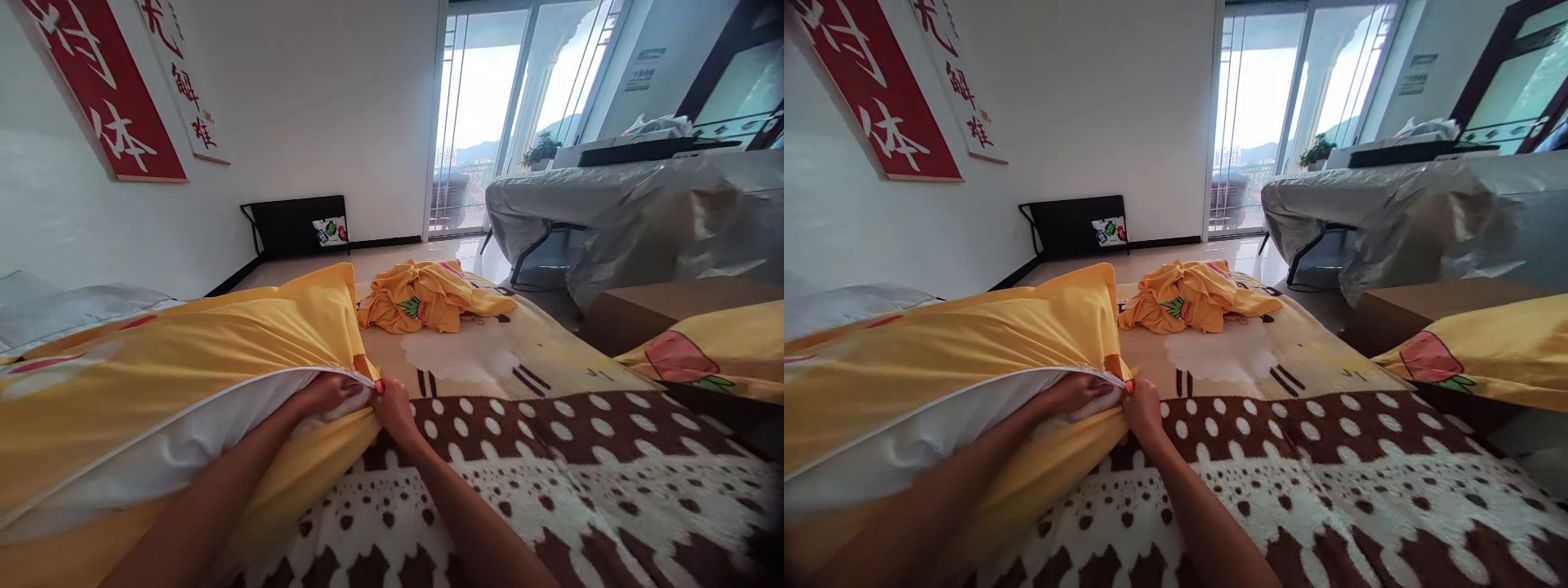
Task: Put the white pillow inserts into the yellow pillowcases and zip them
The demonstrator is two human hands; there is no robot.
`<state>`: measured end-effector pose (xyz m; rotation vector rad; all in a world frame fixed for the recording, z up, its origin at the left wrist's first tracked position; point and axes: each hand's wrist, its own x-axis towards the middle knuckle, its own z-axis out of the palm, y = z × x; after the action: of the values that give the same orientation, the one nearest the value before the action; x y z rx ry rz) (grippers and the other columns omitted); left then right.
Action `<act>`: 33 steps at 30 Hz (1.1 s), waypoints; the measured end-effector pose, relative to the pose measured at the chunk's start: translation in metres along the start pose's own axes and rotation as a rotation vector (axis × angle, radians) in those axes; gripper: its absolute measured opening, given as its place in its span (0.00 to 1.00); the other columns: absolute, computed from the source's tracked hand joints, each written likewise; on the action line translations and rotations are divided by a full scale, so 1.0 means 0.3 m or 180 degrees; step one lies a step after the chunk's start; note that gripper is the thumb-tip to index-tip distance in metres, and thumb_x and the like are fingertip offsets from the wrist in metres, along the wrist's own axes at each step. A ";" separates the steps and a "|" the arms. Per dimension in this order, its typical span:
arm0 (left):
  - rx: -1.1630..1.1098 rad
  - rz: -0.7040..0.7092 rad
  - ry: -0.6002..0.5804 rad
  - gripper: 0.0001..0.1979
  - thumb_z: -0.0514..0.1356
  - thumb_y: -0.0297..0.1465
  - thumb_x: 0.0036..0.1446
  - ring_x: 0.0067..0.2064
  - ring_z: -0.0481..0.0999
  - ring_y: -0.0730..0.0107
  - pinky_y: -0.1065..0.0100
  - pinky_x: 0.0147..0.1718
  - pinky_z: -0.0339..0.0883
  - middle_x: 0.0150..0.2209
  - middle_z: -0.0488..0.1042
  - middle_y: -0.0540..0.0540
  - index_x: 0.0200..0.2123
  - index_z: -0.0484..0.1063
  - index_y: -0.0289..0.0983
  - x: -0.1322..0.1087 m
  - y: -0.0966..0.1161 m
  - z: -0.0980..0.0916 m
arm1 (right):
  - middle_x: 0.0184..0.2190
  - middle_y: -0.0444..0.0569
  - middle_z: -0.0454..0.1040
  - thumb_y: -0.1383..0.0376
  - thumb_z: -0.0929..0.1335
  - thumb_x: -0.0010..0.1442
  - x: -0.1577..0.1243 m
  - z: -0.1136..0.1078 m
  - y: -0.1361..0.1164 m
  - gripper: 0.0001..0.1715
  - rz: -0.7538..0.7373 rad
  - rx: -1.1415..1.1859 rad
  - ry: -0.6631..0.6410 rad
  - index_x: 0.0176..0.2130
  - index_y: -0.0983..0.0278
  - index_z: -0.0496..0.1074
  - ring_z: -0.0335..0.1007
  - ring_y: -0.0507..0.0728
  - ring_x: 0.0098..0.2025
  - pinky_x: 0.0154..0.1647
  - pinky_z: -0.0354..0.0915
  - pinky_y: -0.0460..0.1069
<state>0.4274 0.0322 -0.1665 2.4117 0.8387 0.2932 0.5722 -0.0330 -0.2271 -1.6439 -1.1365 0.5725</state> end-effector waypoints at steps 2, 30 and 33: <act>0.0024 0.0032 -0.0183 0.14 0.53 0.32 0.56 0.43 0.73 0.63 0.66 0.48 0.62 0.43 0.77 0.47 0.40 0.75 0.38 0.008 0.017 0.014 | 0.18 0.43 0.62 0.74 0.61 0.42 0.002 -0.009 -0.005 0.08 0.0011 0.0141 0.0103 0.17 0.64 0.59 0.52 0.50 0.25 0.26 0.47 0.45; 0.0221 0.1191 -0.0052 0.14 0.51 0.27 0.60 0.52 0.69 0.64 0.66 0.54 0.55 0.48 0.74 0.46 0.41 0.76 0.39 -0.019 0.029 0.089 | 0.17 0.42 0.63 0.75 0.60 0.49 0.003 -0.024 -0.021 0.11 -0.0301 -0.0608 0.0005 0.19 0.64 0.62 0.52 0.49 0.23 0.26 0.44 0.46; 0.0372 0.1115 -0.0189 0.15 0.51 0.24 0.57 0.51 0.69 0.61 0.62 0.54 0.54 0.48 0.74 0.46 0.43 0.74 0.39 -0.018 0.021 0.099 | 0.16 0.42 0.63 0.73 0.61 0.49 0.000 -0.025 -0.025 0.11 -0.0320 -0.0664 0.0104 0.19 0.64 0.61 0.52 0.49 0.22 0.25 0.44 0.46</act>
<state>0.4374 0.0119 -0.1871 2.6588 0.4129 0.3101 0.5753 -0.0363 -0.2175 -1.7543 -1.2814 0.3712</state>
